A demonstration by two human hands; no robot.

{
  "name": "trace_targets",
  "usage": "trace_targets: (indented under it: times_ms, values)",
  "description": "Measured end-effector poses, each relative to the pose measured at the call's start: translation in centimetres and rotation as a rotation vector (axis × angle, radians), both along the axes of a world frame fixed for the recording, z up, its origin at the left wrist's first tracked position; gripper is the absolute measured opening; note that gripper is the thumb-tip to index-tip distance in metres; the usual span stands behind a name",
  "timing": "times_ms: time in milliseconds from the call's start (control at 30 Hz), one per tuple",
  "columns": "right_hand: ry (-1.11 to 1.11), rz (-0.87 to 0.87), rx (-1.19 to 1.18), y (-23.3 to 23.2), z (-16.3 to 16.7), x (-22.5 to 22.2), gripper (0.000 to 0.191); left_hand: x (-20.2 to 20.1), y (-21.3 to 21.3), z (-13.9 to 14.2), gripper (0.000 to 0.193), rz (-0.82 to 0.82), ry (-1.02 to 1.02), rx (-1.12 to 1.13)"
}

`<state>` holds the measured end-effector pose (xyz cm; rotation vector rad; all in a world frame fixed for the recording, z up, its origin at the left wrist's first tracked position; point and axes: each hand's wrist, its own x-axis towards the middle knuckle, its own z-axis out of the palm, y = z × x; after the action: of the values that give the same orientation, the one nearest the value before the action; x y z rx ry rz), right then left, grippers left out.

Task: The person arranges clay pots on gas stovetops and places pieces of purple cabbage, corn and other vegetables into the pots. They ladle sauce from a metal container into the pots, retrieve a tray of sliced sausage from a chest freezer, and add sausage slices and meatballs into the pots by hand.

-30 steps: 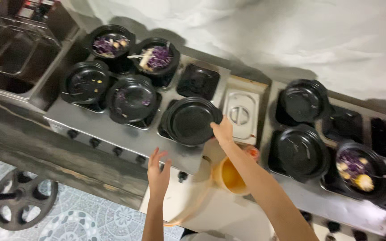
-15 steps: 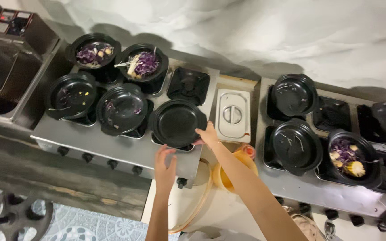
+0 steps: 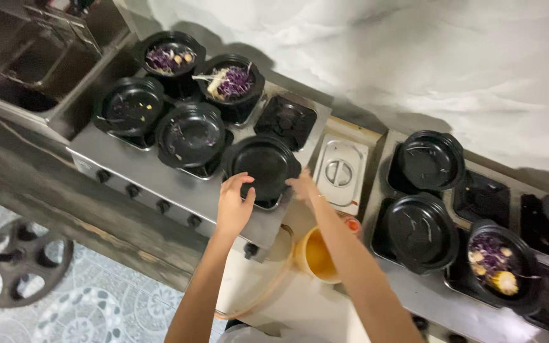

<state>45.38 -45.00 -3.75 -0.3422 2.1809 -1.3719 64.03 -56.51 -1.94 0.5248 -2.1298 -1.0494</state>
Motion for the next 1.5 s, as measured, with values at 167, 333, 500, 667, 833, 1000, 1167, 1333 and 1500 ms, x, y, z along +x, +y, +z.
trace_targets:
  times_ms: [167,333,500,667,833,1000,1167,1333,1500]
  values:
    - [0.613,-0.053,0.012,-5.1,1.9,-3.2,0.060,-0.8,-5.3,-0.5,0.019,-0.022,0.104,-0.031]
    - [0.277,-0.056,-0.098,-18.9,1.3,-4.8,0.045,-2.0,-13.4,-1.2,0.011,0.036,-0.028,0.320]
    - [-0.300,-0.225,-0.489,-28.8,-0.3,-6.4,0.052,-1.1,-21.9,-1.0,0.012,0.023,-0.209,0.329]
    - [-0.355,-0.299,-0.516,-34.4,-1.5,-8.8,0.046,-3.1,-27.3,-0.3,0.028,-0.154,-0.129,-0.225]
    - [-0.375,-0.411,-0.490,-37.1,-3.0,-10.7,0.038,-5.4,-28.3,-0.3,0.037,-0.237,-0.106,0.059]
    - [-0.297,-0.392,-0.569,-36.8,-4.5,-11.8,0.022,-5.1,-29.0,-1.3,0.032,-0.170,-0.087,0.200]
    - [-0.252,-0.366,-0.455,-33.2,-2.6,-12.6,0.022,-3.5,-28.8,-1.3,0.028,-0.136,-0.101,0.246]
    - [-0.148,-0.295,-0.566,-24.3,2.3,-10.4,0.031,-2.7,-26.1,0.8,0.033,-0.159,0.002,0.411]
    - [-0.106,-0.396,-0.546,-8.8,7.1,-2.1,0.038,-2.4,-18.3,2.4,0.050,-0.528,0.169,0.870]
